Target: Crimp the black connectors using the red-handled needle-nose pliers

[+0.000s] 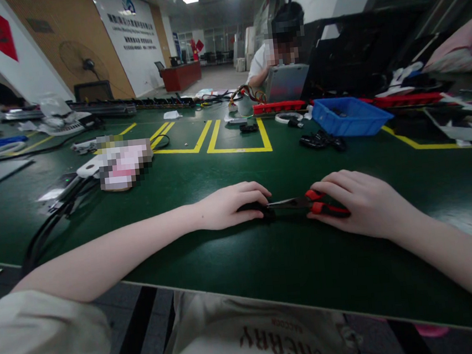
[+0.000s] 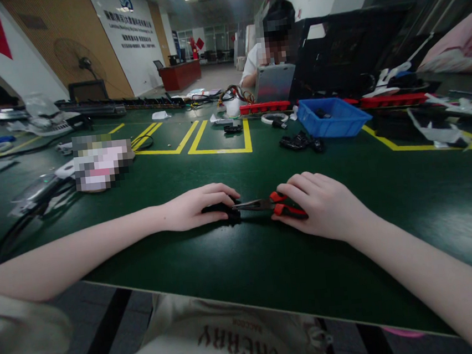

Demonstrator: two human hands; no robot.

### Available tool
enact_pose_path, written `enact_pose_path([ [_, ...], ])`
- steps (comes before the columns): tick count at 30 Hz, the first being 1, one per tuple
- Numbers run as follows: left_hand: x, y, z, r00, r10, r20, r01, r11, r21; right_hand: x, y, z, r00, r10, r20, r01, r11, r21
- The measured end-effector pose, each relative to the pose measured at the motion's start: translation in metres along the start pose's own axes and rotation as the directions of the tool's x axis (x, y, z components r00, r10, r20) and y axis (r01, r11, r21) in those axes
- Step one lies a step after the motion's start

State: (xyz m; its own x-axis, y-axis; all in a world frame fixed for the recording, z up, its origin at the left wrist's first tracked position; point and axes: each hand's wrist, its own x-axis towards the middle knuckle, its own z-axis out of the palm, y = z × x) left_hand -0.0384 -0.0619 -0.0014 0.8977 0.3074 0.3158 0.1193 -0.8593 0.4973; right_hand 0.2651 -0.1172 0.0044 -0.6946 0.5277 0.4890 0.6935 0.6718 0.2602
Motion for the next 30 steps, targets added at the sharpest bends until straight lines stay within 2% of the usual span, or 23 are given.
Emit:
enact_pose_path([
  [12,-0.0015,-0.0024,0.0002,0.999,-0.036,-0.028,0.037,0.998,0.049,0.0001,0.0060,0.0016,0.979,0.082,0.184,-0.117,0.975,0.188],
  [16,-0.0019,-0.0036,0.0006,0.999,-0.026,-0.031,0.028,0.998,0.057,-0.0011,0.0062,0.0022,0.987,0.065,0.148,-0.087,0.985,0.146],
  [22,-0.0019,-0.0060,0.0017,0.999,-0.011,-0.038,0.014,0.997,0.071,-0.0020,0.0022,-0.0004,0.999,0.015,0.032,-0.015,1.000,-0.019],
  [30,-0.0008,-0.0038,-0.0003,1.000,0.014,-0.020,-0.010,0.981,0.192,-0.0035,0.0057,0.0026,0.999,0.013,0.050,-0.011,0.999,-0.051],
])
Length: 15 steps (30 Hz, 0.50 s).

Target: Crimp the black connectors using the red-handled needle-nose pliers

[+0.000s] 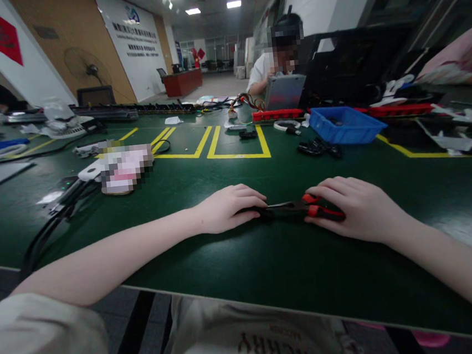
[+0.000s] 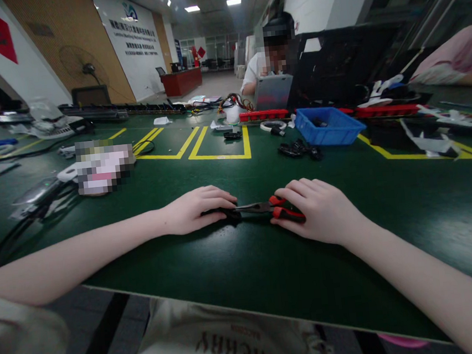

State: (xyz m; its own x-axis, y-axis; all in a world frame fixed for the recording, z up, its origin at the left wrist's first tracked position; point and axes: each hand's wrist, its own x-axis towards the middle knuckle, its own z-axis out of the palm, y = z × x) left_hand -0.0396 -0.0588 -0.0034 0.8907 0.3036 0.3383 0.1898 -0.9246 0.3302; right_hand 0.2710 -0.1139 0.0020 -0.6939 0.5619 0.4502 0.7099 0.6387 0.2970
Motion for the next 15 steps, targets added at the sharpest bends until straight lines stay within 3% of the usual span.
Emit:
enact_pose_path([
  [6,-0.0014,0.0019,0.0001,0.999,-0.046,-0.007,0.046,0.984,0.173,-0.0003,0.0014,0.0026,1.000,0.019,0.019,-0.021,0.998,0.060],
  [15,-0.0015,0.0014,-0.0001,0.999,-0.038,-0.002,0.037,0.974,0.222,-0.0033,0.0010,0.0040,1.000,0.020,0.001,-0.020,0.994,0.110],
])
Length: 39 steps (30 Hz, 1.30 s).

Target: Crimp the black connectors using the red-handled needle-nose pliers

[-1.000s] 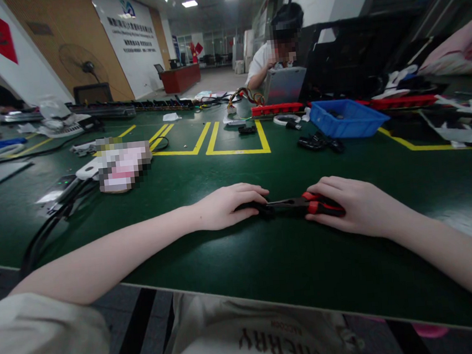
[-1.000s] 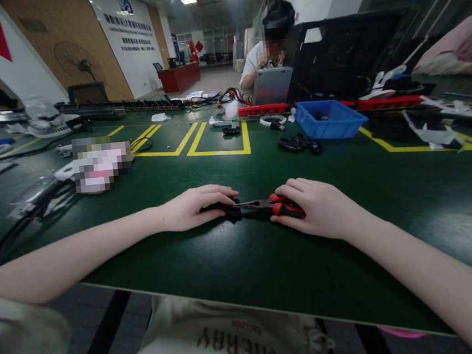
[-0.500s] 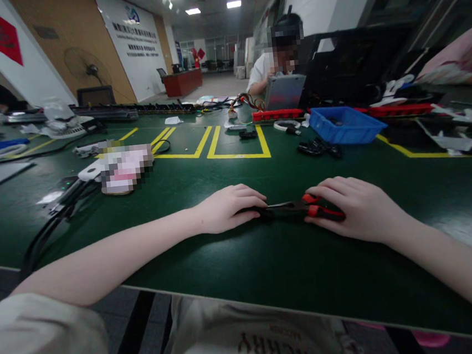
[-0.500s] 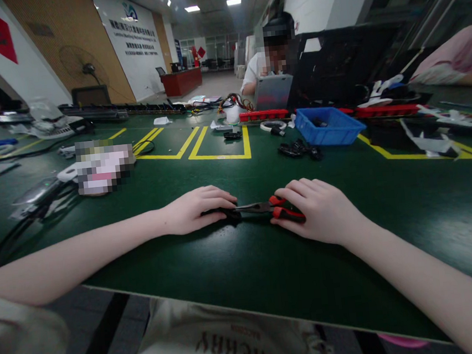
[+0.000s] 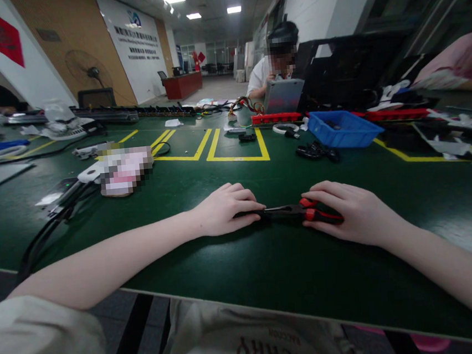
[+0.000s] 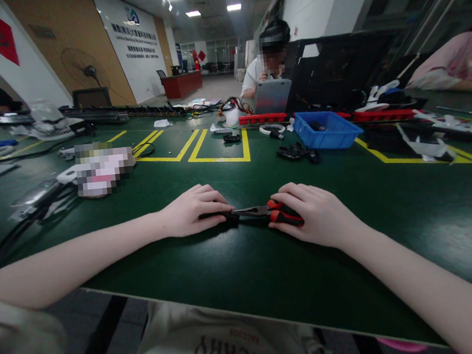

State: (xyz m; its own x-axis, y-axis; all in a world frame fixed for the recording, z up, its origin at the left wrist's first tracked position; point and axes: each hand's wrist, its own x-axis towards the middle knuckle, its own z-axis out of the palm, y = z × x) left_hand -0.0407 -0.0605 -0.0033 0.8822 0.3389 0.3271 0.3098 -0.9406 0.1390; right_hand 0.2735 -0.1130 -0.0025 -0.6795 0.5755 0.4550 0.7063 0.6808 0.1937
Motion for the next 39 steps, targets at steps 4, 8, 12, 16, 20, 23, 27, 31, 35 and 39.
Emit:
enact_pose_path([
  [4,0.000,0.002,-0.003,0.999,-0.020,0.025,0.020,1.000,0.001,0.000,0.000,-0.001,0.999,-0.026,-0.026,0.025,0.999,-0.038],
  [8,0.000,0.003,-0.003,0.999,-0.037,0.018,0.037,0.999,-0.019,0.001,-0.001,-0.002,0.998,-0.041,-0.045,0.038,0.997,-0.066],
  [12,0.000,0.001,-0.002,0.999,-0.046,0.018,0.046,0.998,-0.050,0.002,-0.001,-0.002,0.997,-0.043,-0.059,0.038,0.995,-0.095],
  [16,0.001,0.000,-0.003,0.998,-0.067,0.018,0.069,0.992,-0.104,0.001,-0.001,-0.002,0.997,-0.041,-0.070,0.034,0.994,-0.105],
  [20,0.000,-0.001,-0.002,0.995,-0.097,-0.001,0.096,0.984,-0.149,0.001,-0.001,-0.002,0.996,-0.042,-0.082,0.032,0.992,-0.120],
  [23,0.000,-0.004,-0.001,0.996,-0.090,-0.015,0.085,0.974,-0.209,0.001,-0.001,-0.003,0.995,-0.036,-0.092,0.024,0.991,-0.133],
  [27,0.001,-0.006,0.001,0.996,-0.080,-0.040,0.065,0.952,-0.300,0.001,-0.002,-0.003,0.994,-0.008,-0.109,-0.008,0.990,-0.142],
  [31,0.001,-0.006,0.001,0.991,-0.116,-0.059,0.091,0.941,-0.326,0.001,-0.002,-0.002,0.992,0.054,-0.111,-0.068,0.990,-0.127],
  [35,0.002,-0.006,0.001,0.991,-0.128,-0.045,0.107,0.941,-0.321,0.001,-0.003,-0.001,0.992,0.085,-0.091,-0.091,0.993,-0.071],
  [39,0.002,-0.008,0.001,0.995,-0.096,-0.019,0.084,0.937,-0.339,0.002,-0.005,-0.001,0.995,0.066,-0.075,-0.069,0.997,-0.039],
])
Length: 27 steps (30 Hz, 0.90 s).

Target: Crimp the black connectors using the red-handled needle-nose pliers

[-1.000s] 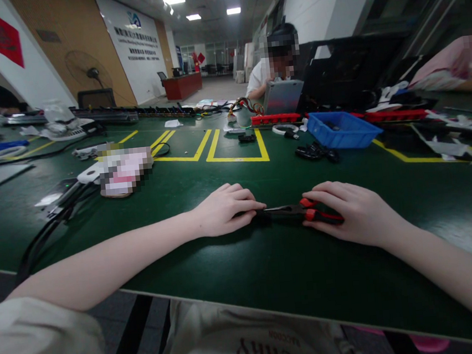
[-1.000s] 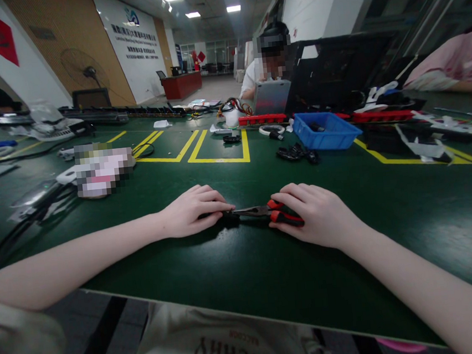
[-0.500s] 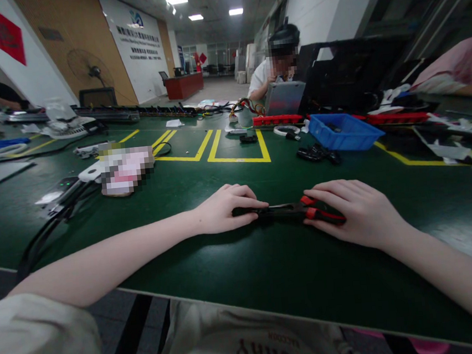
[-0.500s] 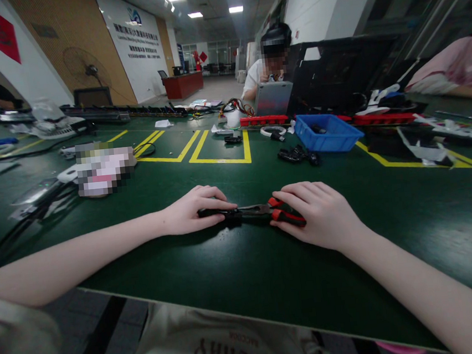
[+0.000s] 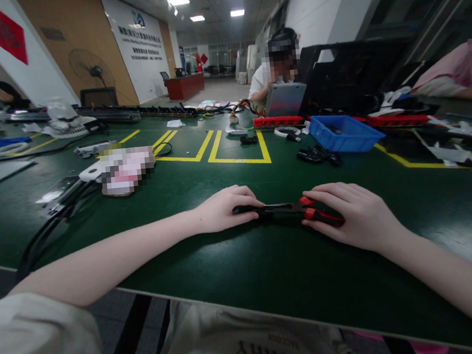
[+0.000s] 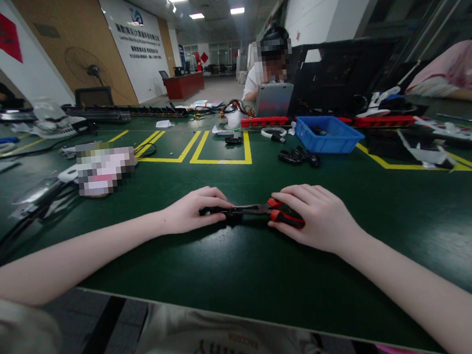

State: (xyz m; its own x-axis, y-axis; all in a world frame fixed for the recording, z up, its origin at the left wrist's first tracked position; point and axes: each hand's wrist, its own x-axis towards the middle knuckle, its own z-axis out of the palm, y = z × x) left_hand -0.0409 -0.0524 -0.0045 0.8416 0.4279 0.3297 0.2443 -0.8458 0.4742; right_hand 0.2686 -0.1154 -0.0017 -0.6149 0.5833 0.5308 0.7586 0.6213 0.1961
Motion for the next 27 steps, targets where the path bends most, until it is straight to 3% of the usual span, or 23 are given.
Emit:
enact_pose_path([
  [8,0.0003,-0.0015,0.0004,1.000,0.005,0.011,-0.005,1.000,-0.021,0.0007,0.0007,0.0008,0.999,-0.030,0.029,0.029,0.999,0.031],
  [18,-0.0003,-0.0020,0.0002,1.000,0.018,0.011,-0.017,0.998,-0.068,0.0017,-0.0002,0.0013,0.991,0.044,0.126,-0.063,0.986,0.154],
  [27,0.0002,-0.0023,-0.0003,1.000,0.022,0.017,-0.022,0.998,-0.052,-0.0002,0.0002,0.0007,0.998,-0.008,0.066,0.003,0.997,0.073],
])
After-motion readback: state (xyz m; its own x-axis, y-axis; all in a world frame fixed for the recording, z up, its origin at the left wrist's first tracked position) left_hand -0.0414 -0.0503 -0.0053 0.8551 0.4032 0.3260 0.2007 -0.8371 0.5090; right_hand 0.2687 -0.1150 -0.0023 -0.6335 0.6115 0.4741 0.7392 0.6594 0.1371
